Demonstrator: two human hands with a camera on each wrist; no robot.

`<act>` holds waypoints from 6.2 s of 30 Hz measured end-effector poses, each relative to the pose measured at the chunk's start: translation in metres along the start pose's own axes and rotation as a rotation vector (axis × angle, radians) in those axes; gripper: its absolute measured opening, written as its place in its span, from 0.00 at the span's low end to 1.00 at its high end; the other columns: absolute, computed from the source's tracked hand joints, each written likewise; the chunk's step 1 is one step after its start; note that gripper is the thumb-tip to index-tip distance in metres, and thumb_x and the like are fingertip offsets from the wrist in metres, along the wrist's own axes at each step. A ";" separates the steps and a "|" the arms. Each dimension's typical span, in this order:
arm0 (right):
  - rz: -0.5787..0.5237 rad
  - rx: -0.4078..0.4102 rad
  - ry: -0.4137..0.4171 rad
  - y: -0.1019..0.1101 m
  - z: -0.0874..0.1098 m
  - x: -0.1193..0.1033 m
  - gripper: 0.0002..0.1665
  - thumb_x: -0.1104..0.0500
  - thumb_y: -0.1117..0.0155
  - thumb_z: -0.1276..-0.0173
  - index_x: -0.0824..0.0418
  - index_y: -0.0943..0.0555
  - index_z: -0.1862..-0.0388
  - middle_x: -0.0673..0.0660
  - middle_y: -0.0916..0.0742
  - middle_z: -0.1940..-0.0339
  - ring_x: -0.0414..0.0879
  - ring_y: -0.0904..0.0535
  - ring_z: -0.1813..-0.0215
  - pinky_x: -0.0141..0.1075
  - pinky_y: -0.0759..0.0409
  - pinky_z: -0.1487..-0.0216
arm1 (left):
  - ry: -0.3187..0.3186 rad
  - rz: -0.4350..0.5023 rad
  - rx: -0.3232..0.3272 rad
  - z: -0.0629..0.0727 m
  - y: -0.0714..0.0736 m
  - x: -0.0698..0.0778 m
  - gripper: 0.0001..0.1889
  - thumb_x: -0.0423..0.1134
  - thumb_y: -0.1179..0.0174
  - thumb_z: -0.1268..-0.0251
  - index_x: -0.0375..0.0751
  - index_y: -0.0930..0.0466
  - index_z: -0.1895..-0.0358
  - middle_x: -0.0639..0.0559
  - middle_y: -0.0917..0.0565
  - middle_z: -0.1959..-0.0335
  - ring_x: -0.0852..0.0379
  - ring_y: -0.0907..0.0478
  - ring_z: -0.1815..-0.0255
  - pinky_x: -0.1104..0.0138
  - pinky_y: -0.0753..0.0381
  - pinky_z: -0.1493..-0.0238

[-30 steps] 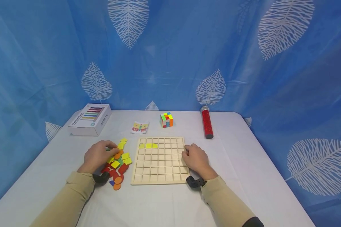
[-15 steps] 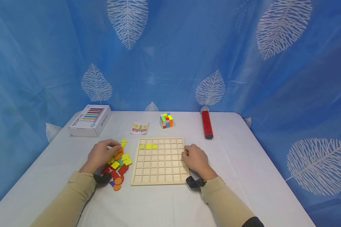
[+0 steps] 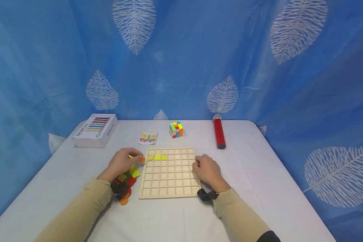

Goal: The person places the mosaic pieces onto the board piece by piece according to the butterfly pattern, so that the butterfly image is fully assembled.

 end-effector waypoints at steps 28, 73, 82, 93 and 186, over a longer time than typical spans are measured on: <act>0.010 0.020 0.019 0.000 -0.001 0.002 0.16 0.56 0.42 0.29 0.54 0.29 0.78 0.52 0.28 0.76 0.45 0.34 0.73 0.37 0.41 0.74 | -0.111 -0.039 -0.093 -0.048 -0.067 0.075 0.06 0.48 0.35 0.29 0.55 0.11 0.57 0.60 0.12 0.59 0.58 0.19 0.60 0.59 0.21 0.60; 0.015 0.002 -0.016 0.001 -0.003 0.007 0.24 0.55 0.42 0.29 0.64 0.16 0.39 0.54 0.21 0.68 0.46 0.29 0.69 0.37 0.35 0.71 | 0.246 0.213 0.203 -0.027 0.007 -0.042 0.18 0.47 0.40 0.25 0.43 0.20 0.40 0.42 0.18 0.43 0.44 0.23 0.47 0.51 0.22 0.36; 0.003 -0.011 -0.017 -0.001 -0.001 0.006 0.24 0.55 0.42 0.28 0.64 0.17 0.38 0.53 0.23 0.70 0.45 0.30 0.70 0.37 0.36 0.72 | 0.248 0.078 0.209 -0.022 0.003 -0.046 0.26 0.51 0.35 0.29 0.40 0.21 0.36 0.40 0.19 0.40 0.43 0.23 0.45 0.49 0.22 0.35; -0.004 -0.002 -0.012 -0.002 -0.001 0.005 0.26 0.55 0.42 0.29 0.64 0.18 0.36 0.54 0.22 0.69 0.46 0.30 0.70 0.37 0.36 0.71 | 0.222 -0.047 0.180 -0.023 0.002 -0.040 0.19 0.48 0.33 0.32 0.41 0.16 0.44 0.42 0.15 0.47 0.45 0.22 0.54 0.52 0.21 0.47; -0.004 -0.005 -0.009 0.001 0.000 0.007 0.17 0.55 0.42 0.28 0.62 0.13 0.50 0.53 0.24 0.71 0.45 0.31 0.71 0.37 0.37 0.71 | 0.097 -0.103 0.103 -0.015 -0.001 -0.020 0.15 0.50 0.32 0.31 0.50 0.11 0.47 0.50 0.13 0.53 0.49 0.21 0.59 0.60 0.24 0.61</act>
Point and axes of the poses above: each hand's wrist, its own z-axis away from the middle knuckle, its own y-axis out of the back of the hand, x = y × z, the point moved 4 cm from there along -z, towards the middle knuckle
